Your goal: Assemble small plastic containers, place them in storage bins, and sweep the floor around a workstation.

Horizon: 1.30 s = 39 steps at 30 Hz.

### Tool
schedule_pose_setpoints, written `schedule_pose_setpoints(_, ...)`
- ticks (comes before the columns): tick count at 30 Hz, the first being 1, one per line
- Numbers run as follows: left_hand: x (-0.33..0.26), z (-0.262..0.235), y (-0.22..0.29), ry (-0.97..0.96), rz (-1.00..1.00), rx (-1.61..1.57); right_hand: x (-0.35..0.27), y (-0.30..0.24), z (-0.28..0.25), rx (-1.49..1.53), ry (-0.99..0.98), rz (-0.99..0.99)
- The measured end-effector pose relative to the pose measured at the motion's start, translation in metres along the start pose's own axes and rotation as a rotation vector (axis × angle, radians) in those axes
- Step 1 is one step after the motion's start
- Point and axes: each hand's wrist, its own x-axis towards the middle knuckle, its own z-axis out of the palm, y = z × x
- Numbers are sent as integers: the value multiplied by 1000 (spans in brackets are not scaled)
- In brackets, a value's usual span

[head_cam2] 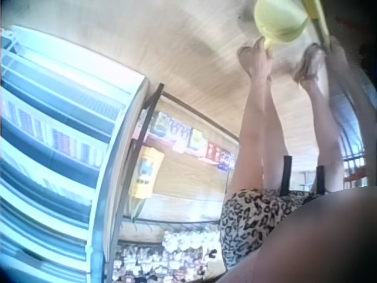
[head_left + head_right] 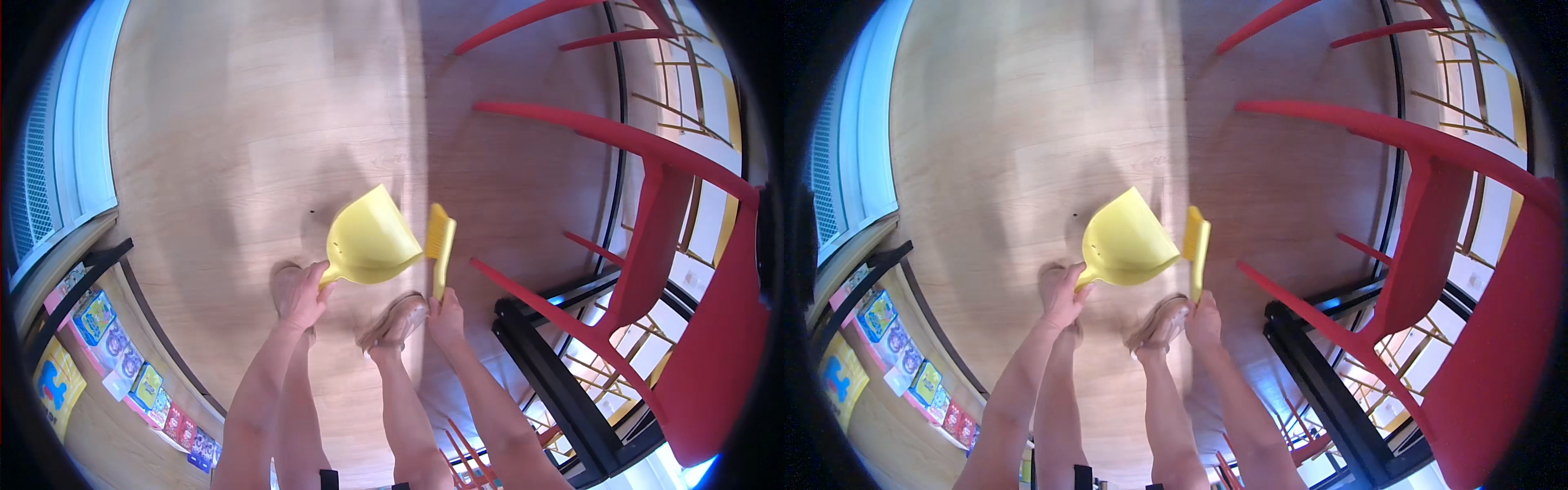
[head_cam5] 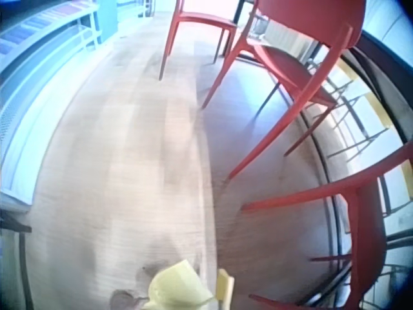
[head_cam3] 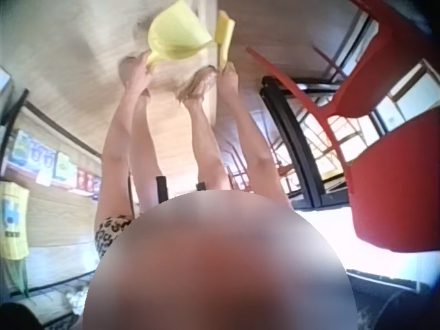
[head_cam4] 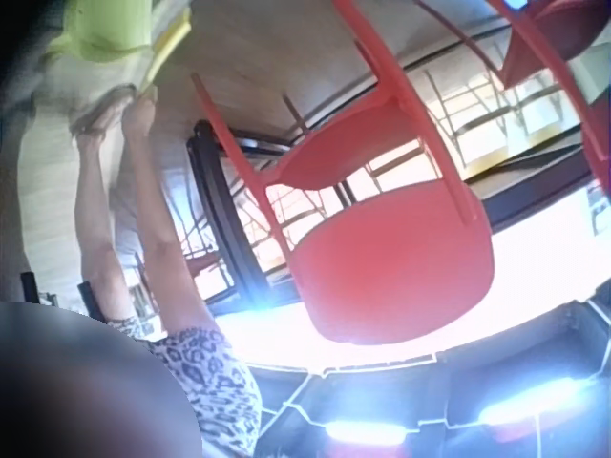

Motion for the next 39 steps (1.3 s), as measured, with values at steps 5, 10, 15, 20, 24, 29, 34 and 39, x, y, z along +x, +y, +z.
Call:
schedule_pose_setpoints(5,1,-14,-40,28,-45,137,32,-56,0,-282,-182,-109)
schedule_pose_setpoints(10,48,-15,-49,38,-150,104,94,-88,15,-362,-80,-215)
schedule_pose_setpoints(15,82,-14,-45,-73,-261,120,115,-113,25,-429,-70,-176)
schedule_pose_setpoints(20,89,-24,-40,-70,-219,106,83,-114,18,-429,-177,-253)
schedule_pose_setpoints(24,92,-38,-37,-107,-198,61,45,-90,-7,-306,-163,-178)
schedule_pose_setpoints(29,111,-48,-9,-143,-95,51,55,-45,-28,-60,-124,98)
schedule_pose_setpoints(34,150,-51,4,-197,-62,63,106,-51,-34,-126,94,-71)
schedule_pose_setpoints(39,198,-35,12,-181,-11,112,160,-96,-46,-201,51,15)
